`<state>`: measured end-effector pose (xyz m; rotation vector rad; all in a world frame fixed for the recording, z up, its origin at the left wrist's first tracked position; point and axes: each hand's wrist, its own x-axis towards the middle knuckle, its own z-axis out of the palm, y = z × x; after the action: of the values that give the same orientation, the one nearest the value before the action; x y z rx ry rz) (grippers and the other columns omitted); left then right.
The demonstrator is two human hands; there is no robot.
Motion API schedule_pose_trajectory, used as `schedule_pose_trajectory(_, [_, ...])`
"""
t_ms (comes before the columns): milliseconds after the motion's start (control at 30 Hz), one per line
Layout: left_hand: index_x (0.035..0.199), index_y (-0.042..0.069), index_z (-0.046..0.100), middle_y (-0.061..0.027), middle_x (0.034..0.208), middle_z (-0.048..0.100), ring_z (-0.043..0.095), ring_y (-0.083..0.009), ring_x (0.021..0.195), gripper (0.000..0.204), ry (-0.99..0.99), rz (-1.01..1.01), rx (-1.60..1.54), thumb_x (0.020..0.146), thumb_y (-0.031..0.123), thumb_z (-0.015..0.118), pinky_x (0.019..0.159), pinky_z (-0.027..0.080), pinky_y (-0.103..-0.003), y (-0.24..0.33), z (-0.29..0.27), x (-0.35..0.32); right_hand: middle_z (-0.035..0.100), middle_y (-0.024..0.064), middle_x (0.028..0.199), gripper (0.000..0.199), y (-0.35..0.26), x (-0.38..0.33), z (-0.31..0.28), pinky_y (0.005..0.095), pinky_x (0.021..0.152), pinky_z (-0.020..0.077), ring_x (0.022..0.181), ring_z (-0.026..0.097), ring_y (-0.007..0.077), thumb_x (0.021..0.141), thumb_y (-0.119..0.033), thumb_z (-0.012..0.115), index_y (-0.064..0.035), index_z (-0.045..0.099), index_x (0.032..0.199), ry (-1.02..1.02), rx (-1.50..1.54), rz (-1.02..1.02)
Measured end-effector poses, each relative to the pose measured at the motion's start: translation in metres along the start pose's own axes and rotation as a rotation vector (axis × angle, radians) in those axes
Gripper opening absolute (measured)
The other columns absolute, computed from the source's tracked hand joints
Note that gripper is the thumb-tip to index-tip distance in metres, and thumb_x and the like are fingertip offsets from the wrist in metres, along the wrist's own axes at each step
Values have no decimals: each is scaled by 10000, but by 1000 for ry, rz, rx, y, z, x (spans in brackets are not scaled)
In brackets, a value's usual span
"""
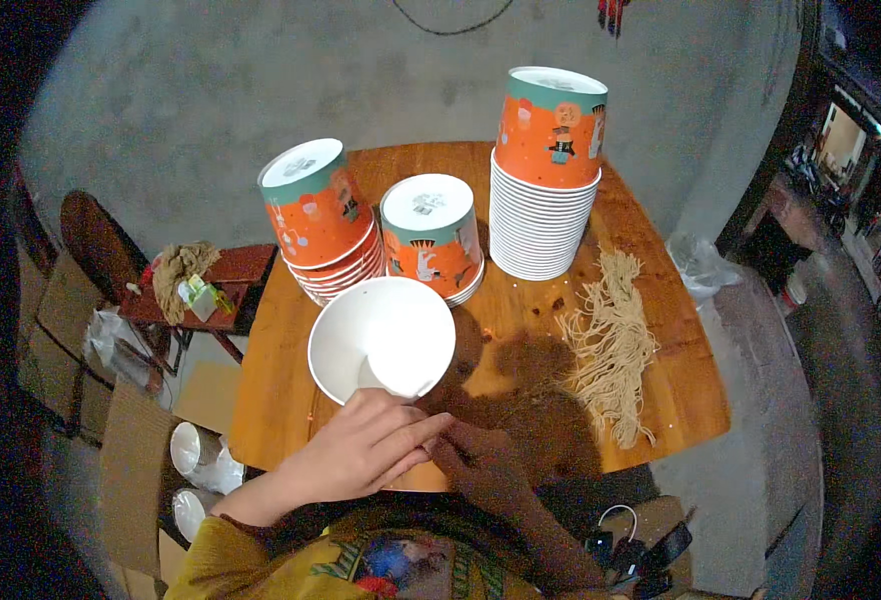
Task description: Assembling and preparing festive paper cups by placing items inside and managing strings.
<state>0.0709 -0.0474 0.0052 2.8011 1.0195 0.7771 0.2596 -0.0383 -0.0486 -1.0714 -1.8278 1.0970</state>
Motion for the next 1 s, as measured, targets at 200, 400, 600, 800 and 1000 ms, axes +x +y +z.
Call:
schedule_pose_trajectory(200, [1005, 43, 567, -50, 841, 487, 507, -222, 822, 236, 40, 69, 39, 779, 109, 593, 781, 395, -340, -4, -1, 0, 634, 145, 724, 169, 7, 0, -8, 363, 573, 500, 637, 649, 302, 911, -194, 560, -56, 608, 995, -118, 57, 38])
schedule_pose_trajectory(400, [944, 45, 548, -53, 840, 482, 500, -217, 821, 204, 85, 71, 201, 754, 116, 570, 773, 381, -340, -3, 0, 0, 628, 120, 786, 143, -2, 0, -7, 347, 625, 494, 701, 645, 259, 918, -181, 564, -52, 586, 976, -76, 94, 17])
schedule_pose_trajectory(600, [956, 43, 545, -54, 847, 486, 505, -222, 835, 208, 93, 51, 283, 771, 137, 548, 786, 374, -348, -5, 8, -8, 598, 29, 738, 116, 0, -2, 3, 274, 596, 457, 666, 559, 106, 906, -159, 582, -52, 589, 952, 39, 189, 60])
schedule_pose_trajectory(800, [957, 43, 534, -71, 856, 497, 513, -237, 829, 211, 150, -24, 255, 768, 117, 591, 775, 384, -363, -15, 9, -1, 533, -16, 588, 95, -4, 15, 7, 230, 512, 412, 558, 481, 47, 854, -116, 602, -36, 603, 802, 256, 83, -12])
schedule_pose_trajectory(1000, [988, -13, 504, -154, 902, 533, 540, -336, 873, 338, 66, -312, -84, 796, 204, 677, 743, 444, -409, -20, 4, 15, 570, 56, 617, 155, 13, 21, 10, 295, 529, 457, 544, 522, 102, 840, -149, 604, -11, 596, 769, 512, -26, 29])
